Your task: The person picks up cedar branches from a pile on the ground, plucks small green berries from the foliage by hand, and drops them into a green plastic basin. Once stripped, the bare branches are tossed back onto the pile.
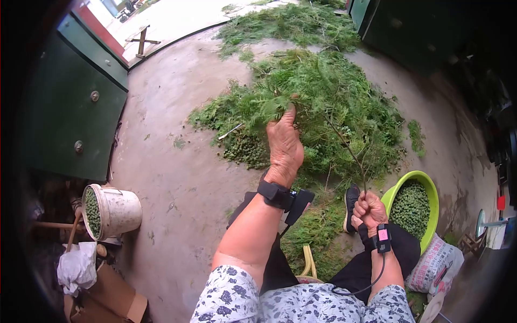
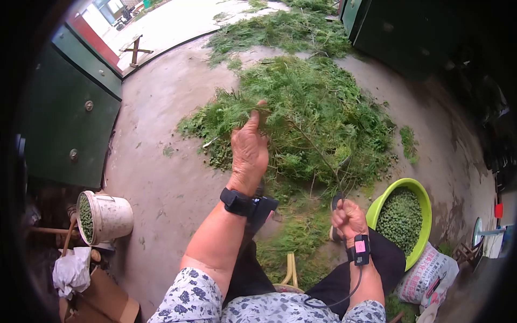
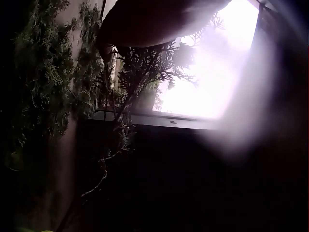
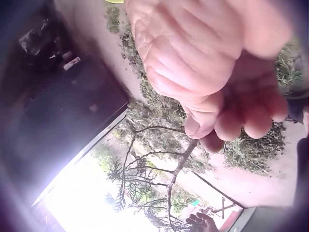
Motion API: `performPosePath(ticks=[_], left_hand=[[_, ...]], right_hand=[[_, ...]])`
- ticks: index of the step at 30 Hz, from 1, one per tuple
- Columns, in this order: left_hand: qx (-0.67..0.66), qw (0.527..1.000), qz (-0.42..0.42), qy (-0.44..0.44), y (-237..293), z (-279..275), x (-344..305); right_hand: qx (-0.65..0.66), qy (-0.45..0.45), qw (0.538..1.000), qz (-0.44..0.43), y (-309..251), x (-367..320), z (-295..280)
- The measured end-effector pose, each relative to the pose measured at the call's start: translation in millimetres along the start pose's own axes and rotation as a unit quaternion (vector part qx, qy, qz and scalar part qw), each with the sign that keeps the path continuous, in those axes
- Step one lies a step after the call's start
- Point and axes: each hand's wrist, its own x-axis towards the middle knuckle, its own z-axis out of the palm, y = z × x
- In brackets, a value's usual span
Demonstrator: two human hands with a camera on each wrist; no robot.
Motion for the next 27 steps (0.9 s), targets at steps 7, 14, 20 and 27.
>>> performPosePath(ticks=[7,14,20,27], left_hand=[[0.023,0.995,0.096,-0.015,2,0,-3],[0.125,0.986,0.096,-0.049,-8,4,-14],[0.294,0.941,0.069,-0.15,-37,17,-32],[0.292,0.937,0.011,-0.19,-48,24,-42]], right_hand=[[-0.292,0.182,0.938,0.044,-4,1,22],[-0.487,0.141,0.847,-0.159,-53,15,92],[-0.51,-0.073,0.815,-0.264,-52,29,169],[-0.491,0.105,0.768,-0.397,-54,50,161]])
